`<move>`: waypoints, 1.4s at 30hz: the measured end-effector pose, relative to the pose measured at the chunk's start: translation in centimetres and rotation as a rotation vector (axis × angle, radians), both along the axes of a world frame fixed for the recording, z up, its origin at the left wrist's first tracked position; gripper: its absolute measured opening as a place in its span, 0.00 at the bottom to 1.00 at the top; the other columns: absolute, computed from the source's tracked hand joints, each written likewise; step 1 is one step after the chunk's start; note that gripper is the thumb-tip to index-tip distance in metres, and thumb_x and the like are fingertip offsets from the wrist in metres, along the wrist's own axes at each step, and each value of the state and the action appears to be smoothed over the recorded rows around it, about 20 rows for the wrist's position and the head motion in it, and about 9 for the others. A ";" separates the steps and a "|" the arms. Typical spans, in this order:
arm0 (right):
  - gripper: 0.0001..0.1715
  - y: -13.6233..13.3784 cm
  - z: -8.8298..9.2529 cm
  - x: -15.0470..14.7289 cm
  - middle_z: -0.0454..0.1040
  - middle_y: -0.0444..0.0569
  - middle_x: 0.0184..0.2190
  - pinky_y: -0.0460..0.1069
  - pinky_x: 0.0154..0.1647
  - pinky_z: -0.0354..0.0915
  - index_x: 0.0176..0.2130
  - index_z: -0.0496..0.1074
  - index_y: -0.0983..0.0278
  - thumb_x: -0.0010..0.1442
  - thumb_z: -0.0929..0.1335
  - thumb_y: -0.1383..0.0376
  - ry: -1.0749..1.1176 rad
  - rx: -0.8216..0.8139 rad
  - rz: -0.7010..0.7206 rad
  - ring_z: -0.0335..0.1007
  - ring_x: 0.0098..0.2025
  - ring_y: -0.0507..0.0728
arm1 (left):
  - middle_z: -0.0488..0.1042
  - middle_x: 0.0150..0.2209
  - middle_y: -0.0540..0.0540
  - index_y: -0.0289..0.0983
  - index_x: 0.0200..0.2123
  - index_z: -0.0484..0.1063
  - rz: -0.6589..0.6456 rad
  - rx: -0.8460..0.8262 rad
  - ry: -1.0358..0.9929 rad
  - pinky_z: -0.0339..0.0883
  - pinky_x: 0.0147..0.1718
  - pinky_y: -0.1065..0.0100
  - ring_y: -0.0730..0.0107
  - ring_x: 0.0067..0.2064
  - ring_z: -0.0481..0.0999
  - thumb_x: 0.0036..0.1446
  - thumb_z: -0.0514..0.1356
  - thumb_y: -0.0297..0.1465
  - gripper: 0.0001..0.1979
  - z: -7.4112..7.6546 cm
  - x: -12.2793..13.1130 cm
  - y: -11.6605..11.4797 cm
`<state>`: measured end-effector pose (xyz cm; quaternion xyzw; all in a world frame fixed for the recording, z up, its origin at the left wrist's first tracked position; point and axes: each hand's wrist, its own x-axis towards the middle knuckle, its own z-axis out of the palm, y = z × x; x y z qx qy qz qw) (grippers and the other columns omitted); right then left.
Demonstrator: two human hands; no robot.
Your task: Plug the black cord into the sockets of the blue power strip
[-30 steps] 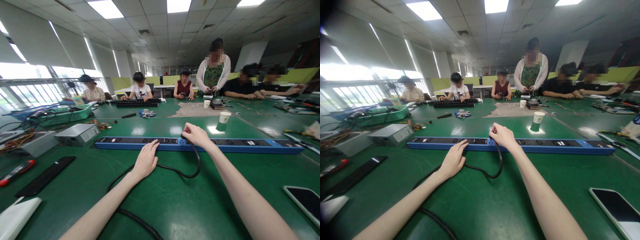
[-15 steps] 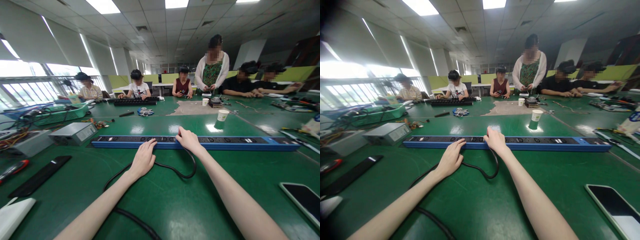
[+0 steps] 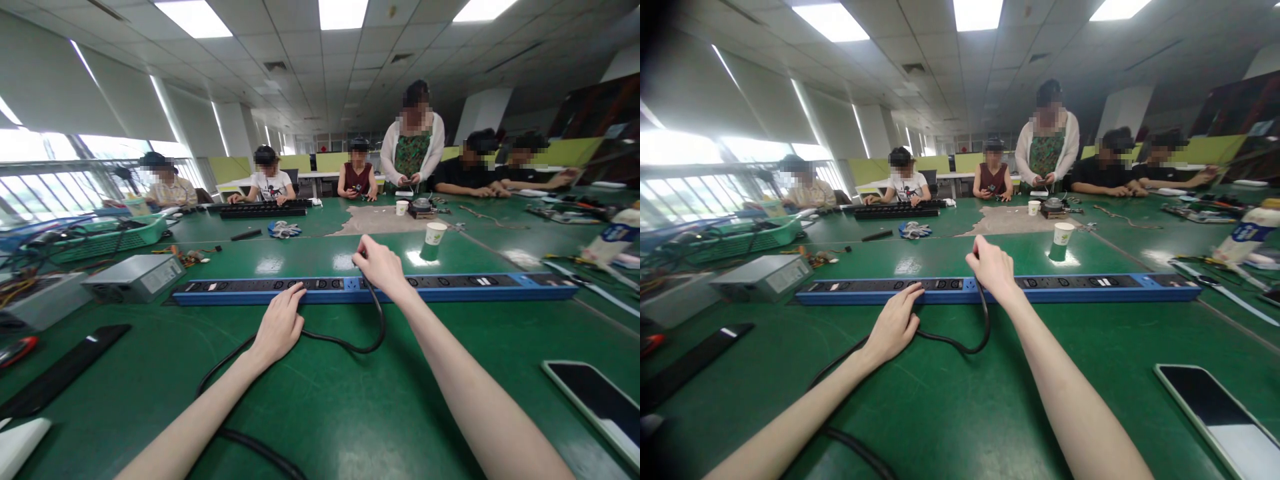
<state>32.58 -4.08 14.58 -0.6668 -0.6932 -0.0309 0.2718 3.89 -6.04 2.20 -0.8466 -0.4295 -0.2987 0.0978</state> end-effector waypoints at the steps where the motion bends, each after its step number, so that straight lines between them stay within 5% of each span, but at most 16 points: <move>1: 0.13 -0.4 1.3 1.1 0.79 0.51 0.40 0.48 0.36 0.55 0.48 0.69 0.58 0.70 0.62 0.54 0.038 0.081 -0.008 0.73 0.39 0.60 | 0.62 0.71 0.39 0.41 0.68 0.60 0.003 -0.003 -0.004 0.59 0.69 0.48 0.55 0.71 0.63 0.65 0.51 0.25 0.28 0.0 0.0 0.0; 4: 0.15 -1.6 4.5 5.3 0.79 0.51 0.39 0.48 0.35 0.55 0.49 0.68 0.59 0.70 0.61 0.53 0.098 0.270 -0.083 0.71 0.37 0.59 | 0.63 0.70 0.40 0.41 0.68 0.60 0.012 -0.004 -0.013 0.59 0.69 0.49 0.56 0.70 0.64 0.69 0.50 0.28 0.25 0.0 0.0 0.1; 6: 0.16 -2.2 4.8 7.9 0.78 0.52 0.39 0.48 0.34 0.54 0.49 0.68 0.59 0.70 0.62 0.53 0.061 0.287 -0.138 0.71 0.36 0.59 | 0.63 0.70 0.40 0.41 0.68 0.61 0.014 0.002 -0.014 0.59 0.69 0.50 0.57 0.70 0.64 0.71 0.50 0.30 0.24 0.0 0.1 0.1; 11: 0.12 -1.8 -0.1 11.2 0.78 0.49 0.37 0.47 0.33 0.52 0.45 0.69 0.59 0.69 0.63 0.55 -0.215 -0.067 -0.009 0.72 0.37 0.58 | 0.64 0.70 0.40 0.41 0.67 0.62 0.006 0.008 -0.001 0.60 0.68 0.50 0.56 0.70 0.64 0.72 0.50 0.31 0.22 -0.1 0.4 0.1; 16: 0.10 -0.6 -3.3 11.4 0.78 0.49 0.39 0.47 0.36 0.55 0.46 0.69 0.58 0.70 0.62 0.57 -0.318 -0.222 0.073 0.74 0.40 0.58 | 0.63 0.70 0.40 0.40 0.67 0.62 0.004 0.002 -0.001 0.59 0.69 0.50 0.56 0.71 0.63 0.72 0.49 0.31 0.22 -0.1 0.4 0.0; 25: 0.12 -0.6 -3.7 9.8 0.79 0.55 0.40 0.50 0.39 0.59 0.50 0.68 0.60 0.71 0.61 0.62 -0.432 -0.248 0.048 0.75 0.41 0.61 | 0.63 0.70 0.40 0.41 0.67 0.62 0.002 -0.002 -0.002 0.60 0.69 0.49 0.56 0.70 0.64 0.71 0.49 0.31 0.23 0.0 0.3 0.1; 42: 0.11 -0.7 -3.0 10.7 0.79 0.48 0.37 0.49 0.36 0.58 0.45 0.70 0.58 0.66 0.65 0.56 -0.191 -0.177 0.033 0.74 0.39 0.59 | 0.64 0.70 0.39 0.41 0.67 0.62 0.011 0.041 0.016 0.62 0.68 0.49 0.54 0.70 0.66 0.69 0.52 0.31 0.24 -0.3 0.4 0.3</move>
